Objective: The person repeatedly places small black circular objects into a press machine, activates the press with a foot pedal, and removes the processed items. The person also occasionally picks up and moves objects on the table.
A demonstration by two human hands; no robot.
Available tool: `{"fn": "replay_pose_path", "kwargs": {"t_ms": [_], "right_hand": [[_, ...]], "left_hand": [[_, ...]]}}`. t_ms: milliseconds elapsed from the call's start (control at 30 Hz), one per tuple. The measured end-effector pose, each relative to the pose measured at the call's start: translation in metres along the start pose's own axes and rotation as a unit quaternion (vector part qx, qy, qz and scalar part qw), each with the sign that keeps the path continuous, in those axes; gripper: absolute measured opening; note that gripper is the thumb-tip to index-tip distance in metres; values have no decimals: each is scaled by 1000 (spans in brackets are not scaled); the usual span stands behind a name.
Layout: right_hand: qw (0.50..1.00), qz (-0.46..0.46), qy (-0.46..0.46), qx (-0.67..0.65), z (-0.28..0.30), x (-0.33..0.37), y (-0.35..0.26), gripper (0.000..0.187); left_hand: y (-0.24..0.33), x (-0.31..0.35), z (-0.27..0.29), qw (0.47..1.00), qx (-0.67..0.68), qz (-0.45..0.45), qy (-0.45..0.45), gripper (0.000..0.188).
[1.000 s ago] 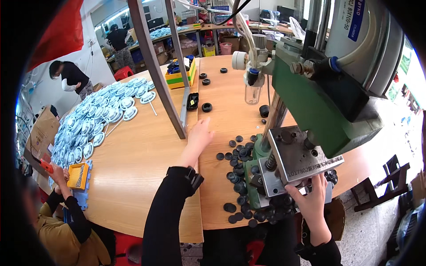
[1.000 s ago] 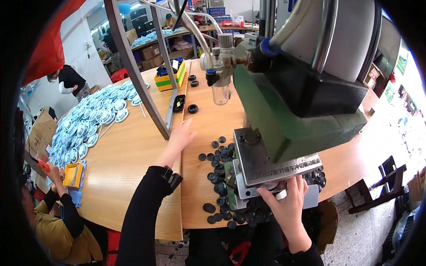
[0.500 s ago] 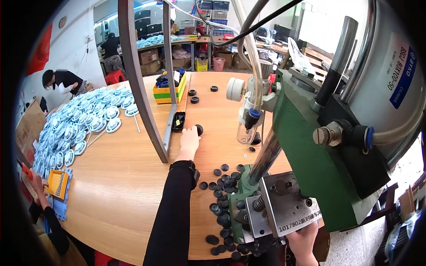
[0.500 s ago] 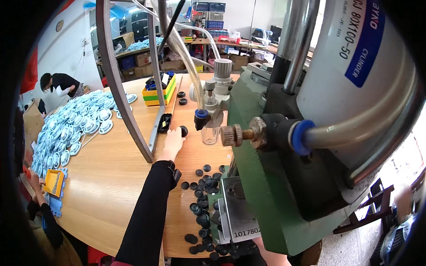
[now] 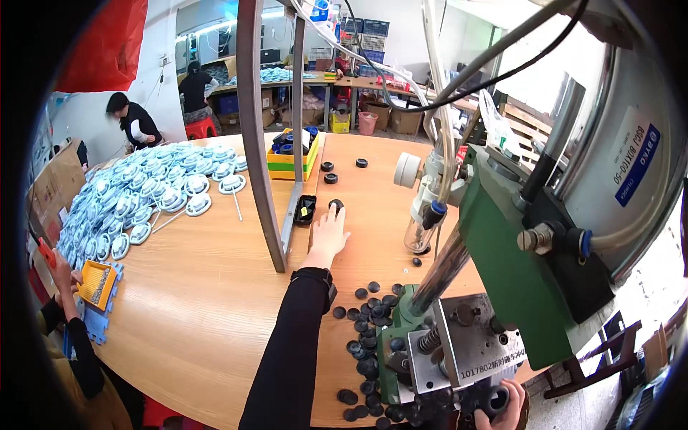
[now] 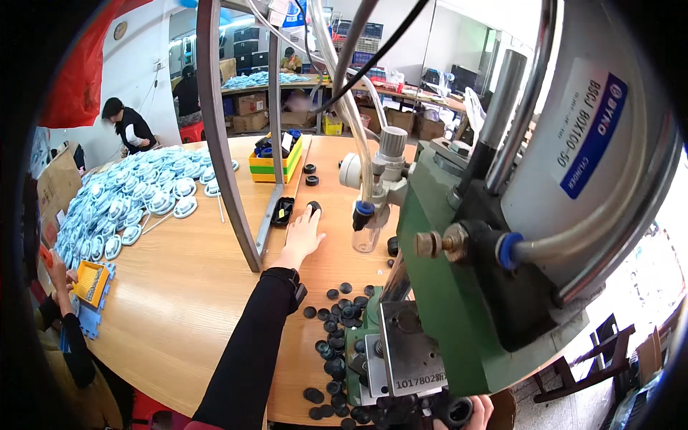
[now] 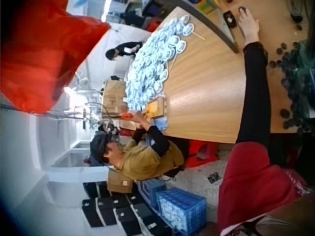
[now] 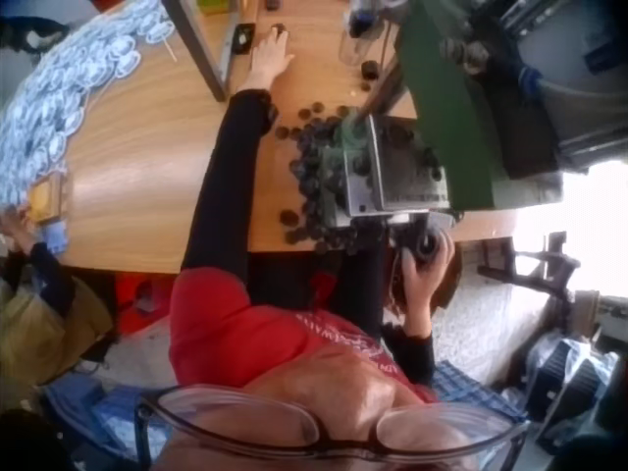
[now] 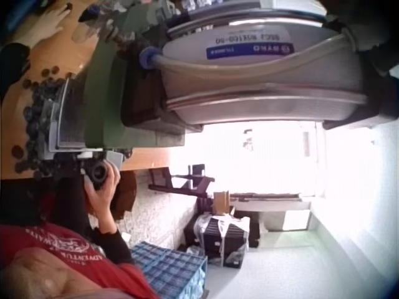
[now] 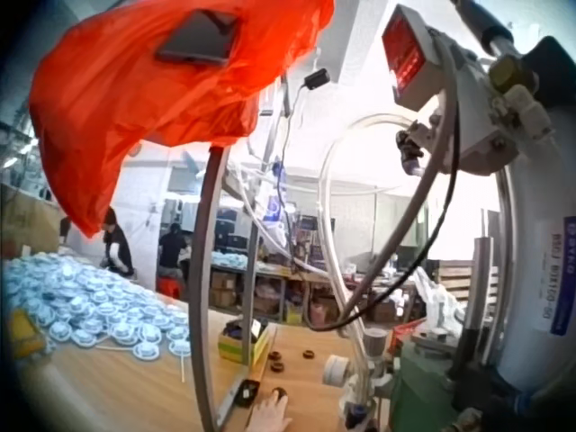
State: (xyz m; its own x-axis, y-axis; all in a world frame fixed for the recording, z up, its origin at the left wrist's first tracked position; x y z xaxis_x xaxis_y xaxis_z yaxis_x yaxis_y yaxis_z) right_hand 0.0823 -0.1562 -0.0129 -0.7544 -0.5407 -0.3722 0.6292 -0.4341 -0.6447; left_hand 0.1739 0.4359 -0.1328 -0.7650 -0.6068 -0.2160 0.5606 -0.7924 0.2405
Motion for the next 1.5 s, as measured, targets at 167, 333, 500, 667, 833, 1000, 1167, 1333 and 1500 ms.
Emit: {"fn": "replay_pose_path", "kwargs": {"t_ms": [167, 333, 500, 667, 833, 1000, 1167, 1333, 1500], "right_hand": [[986, -158, 57, 9, 59, 56, 64, 51], [967, -207, 109, 102, 102, 106, 133, 47], [962, -226, 102, 118, 105, 95, 134, 46], [955, -275, 106, -24, 94, 131, 238, 54], [949, -304, 66, 43, 73, 186, 347, 55], [906, -367, 67, 199, 70, 216, 404, 100], [976, -189, 106, 21, 49, 119, 272, 78], [991, 9, 135, -4, 57, 57, 134, 63], [986, 42, 159, -27, 70, 58, 105, 58]], "left_hand": [[-16, -56, -20, 999, -16, 51, 11, 75], [-45, -94, -27, 992, -45, 106, 59, 55], [-12, -82, -35, 988, -124, 85, -33, 29], [59, -11, 18, 997, 16, -52, 52, 15], [58, 89, 72, 957, 213, -196, -32, 22], [94, 258, 165, 882, 460, -34, -95, 36], [168, 378, 177, 777, 612, 31, -143, 58], [250, 364, 168, 832, 548, -58, -64, 63], [279, 335, 158, 921, 380, -89, -14, 53]]}}
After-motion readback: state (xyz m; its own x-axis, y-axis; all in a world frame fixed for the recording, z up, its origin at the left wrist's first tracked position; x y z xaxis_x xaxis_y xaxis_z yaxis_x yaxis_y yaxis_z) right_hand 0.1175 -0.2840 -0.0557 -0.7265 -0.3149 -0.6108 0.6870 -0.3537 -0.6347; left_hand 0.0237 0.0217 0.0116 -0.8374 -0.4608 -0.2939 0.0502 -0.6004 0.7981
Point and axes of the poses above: each hand's wrist, its own x-axis away from the middle knuckle, its own z-axis out of the back of the hand, y = z × x, the point moved 5 cm from there along -x, towards the middle knuckle, and after that the axes turned 6 degrees about -y, right-handed, at the moved point
